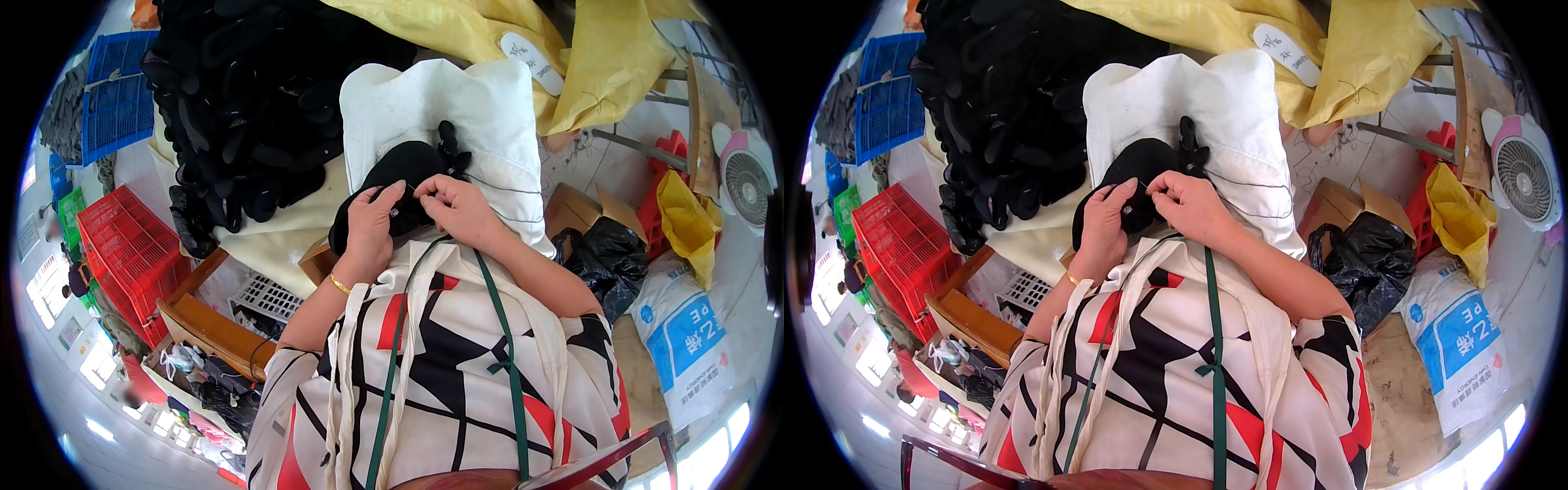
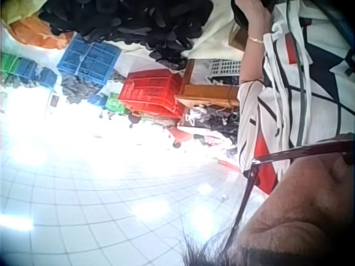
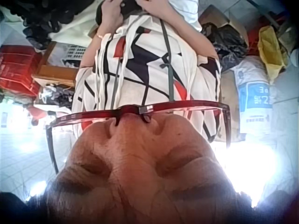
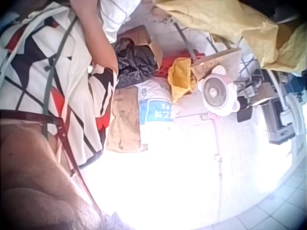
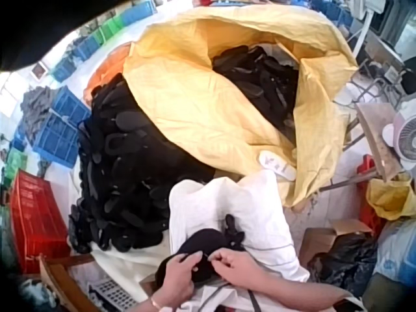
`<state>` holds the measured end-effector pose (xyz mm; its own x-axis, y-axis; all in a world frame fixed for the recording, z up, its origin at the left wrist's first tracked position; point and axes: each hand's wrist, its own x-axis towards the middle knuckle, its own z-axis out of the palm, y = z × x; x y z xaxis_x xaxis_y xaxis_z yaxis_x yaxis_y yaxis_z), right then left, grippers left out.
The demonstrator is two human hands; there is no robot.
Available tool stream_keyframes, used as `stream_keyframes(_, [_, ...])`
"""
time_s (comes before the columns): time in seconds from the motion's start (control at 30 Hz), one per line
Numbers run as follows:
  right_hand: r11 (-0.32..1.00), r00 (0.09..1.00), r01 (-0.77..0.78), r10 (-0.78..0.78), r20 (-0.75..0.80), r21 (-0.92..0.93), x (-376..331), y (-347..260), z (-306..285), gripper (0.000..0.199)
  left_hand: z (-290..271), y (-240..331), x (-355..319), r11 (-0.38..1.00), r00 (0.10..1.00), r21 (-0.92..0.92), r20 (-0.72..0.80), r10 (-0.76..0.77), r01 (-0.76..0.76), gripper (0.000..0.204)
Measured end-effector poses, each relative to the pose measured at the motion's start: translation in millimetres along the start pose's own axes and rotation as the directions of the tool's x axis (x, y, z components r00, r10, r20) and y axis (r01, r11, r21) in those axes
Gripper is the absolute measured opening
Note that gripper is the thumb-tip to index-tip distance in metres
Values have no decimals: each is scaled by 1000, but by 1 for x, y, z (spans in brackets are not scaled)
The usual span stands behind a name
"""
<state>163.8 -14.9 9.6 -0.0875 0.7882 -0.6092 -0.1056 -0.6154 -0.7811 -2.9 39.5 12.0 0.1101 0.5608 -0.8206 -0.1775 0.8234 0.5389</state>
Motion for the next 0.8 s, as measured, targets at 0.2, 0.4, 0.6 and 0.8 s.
stream_keyframes(0.2, [995,999,-44,42,30,93,8,8,-2,12,1,-1,-2,1000,1000,-10,4,5,-5,19])
stream_keyframes(0.4, [994,998,-37,32,52,107,10,4,1,8,-2,-5,-5,999,999,-17,29,32,-32,15])
stream_keyframes(0.6, [977,982,186,-188,-1,-105,7,14,5,9,-2,-2,-4,999,999,-3,1,40,-40,11])
stream_keyframes(0.8, [948,968,244,-250,-2,-206,6,15,7,9,-2,0,-3,1000,1000,-1,-10,19,-19,11])
